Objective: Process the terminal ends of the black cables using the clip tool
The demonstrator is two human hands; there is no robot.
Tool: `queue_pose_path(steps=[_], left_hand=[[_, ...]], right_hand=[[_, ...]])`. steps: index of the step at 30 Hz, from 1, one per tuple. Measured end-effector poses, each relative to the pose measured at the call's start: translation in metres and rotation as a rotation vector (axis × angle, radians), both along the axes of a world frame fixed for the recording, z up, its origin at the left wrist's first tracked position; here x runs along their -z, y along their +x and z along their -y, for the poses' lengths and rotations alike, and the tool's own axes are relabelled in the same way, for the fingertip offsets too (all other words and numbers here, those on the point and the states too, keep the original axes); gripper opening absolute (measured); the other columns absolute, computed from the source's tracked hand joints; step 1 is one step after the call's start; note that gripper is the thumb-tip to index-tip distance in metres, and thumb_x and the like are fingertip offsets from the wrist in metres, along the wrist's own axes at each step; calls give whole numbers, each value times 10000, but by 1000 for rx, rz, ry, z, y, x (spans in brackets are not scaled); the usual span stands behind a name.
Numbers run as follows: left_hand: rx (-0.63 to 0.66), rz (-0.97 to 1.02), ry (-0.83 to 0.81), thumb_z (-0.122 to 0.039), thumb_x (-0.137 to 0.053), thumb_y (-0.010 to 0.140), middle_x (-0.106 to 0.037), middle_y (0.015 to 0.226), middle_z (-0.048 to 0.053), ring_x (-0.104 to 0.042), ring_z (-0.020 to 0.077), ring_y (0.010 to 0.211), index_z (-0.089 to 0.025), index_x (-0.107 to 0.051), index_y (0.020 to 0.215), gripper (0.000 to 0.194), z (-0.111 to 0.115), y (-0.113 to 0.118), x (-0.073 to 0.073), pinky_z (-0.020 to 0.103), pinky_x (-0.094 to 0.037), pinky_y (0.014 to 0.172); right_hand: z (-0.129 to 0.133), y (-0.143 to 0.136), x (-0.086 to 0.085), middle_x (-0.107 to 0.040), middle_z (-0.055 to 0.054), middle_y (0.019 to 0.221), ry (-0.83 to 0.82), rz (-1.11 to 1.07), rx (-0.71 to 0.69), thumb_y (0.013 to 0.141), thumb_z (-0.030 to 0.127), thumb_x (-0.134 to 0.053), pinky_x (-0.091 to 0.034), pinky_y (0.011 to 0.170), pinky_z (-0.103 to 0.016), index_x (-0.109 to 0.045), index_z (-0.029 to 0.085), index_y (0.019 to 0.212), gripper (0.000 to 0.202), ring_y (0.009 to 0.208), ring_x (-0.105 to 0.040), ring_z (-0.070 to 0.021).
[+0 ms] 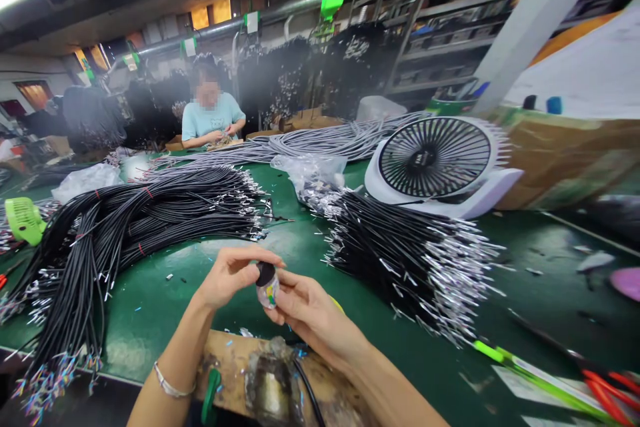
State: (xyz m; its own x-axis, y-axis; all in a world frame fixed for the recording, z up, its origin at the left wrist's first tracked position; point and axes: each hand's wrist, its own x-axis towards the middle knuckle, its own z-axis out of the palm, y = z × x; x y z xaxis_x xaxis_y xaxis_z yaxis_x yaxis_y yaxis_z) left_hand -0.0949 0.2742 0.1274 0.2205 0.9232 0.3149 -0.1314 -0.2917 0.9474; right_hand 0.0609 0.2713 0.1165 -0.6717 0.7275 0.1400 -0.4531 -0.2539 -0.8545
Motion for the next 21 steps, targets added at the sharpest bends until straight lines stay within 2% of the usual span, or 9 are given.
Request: queue_pose_path(steps=[4, 8, 11, 14, 16, 19, 21], left_hand=[[-26, 140, -24, -428, -825, 507, -656, 669, 35, -568, 131, 612, -190, -752, 682, 305, 2, 5, -1, 240, -424, 565], [-183, 205, -86, -381, -873, 354, -608, 552, -6, -511, 101, 522, -180, -699, 559, 335, 5, 14, -7, 231, -398, 513], [-288, 192, -158, -300, -875, 280, -580, 458, -4, -483, 99, 450, -151, -645, 442, 318, 4, 18, -12, 233, -368, 458], [-414, 166, -194, -234, -847, 312, -577, 440, -5, -468, 89, 429, -138, -650, 447, 258, 1, 17, -15, 222, -348, 443], [-526, 163, -216, -252, -820, 362, -557, 432, -24, -429, 67, 411, -138, -653, 473, 231, -4, 14, -12, 208, -323, 429], [-682, 151, -247, -348, -768, 456, -540, 443, -38, -379, 43, 404, -136, -651, 516, 249, -15, 7, -1, 192, -291, 418], [-743, 116, -277, -370, -757, 474, -528, 429, -39, -384, 47, 400, -134, -644, 516, 265, -23, 5, 9, 194, -296, 415]], right_hand=[[4, 0, -1, -554, -13, 675, -19, -10, -44, 717, 471, -707, -383, 525, -222, -606, 143, 823, 359, 587, -521, -108], [7, 0, -2, -586, -36, 756, -28, 10, -12, 682, 483, -727, -387, 477, -221, -577, 146, 797, 387, 552, -539, -104], [7, -1, 0, -597, -21, 682, 10, 79, 63, 687, 493, -718, -396, 470, -224, -549, 149, 786, 395, 511, -543, -104], [3, -3, 3, -601, -13, 577, 99, 213, 162, 706, 534, -678, -432, 502, -237, -541, 147, 774, 417, 491, -545, -111], [1, -4, 4, -608, -19, 561, 162, 283, 250, 688, 566, -673, -462, 523, -245, -561, 139, 806, 457, 497, -554, -120], [5, -5, 0, -634, -38, 616, 231, 294, 340, 673, 567, -683, -500, 547, -249, -585, 143, 832, 464, 543, -595, -140], [16, -1, -10, -668, -54, 698, 249, 265, 347, 704, 523, -682, -524, 592, -252, -601, 159, 863, 406, 600, -630, -151]])
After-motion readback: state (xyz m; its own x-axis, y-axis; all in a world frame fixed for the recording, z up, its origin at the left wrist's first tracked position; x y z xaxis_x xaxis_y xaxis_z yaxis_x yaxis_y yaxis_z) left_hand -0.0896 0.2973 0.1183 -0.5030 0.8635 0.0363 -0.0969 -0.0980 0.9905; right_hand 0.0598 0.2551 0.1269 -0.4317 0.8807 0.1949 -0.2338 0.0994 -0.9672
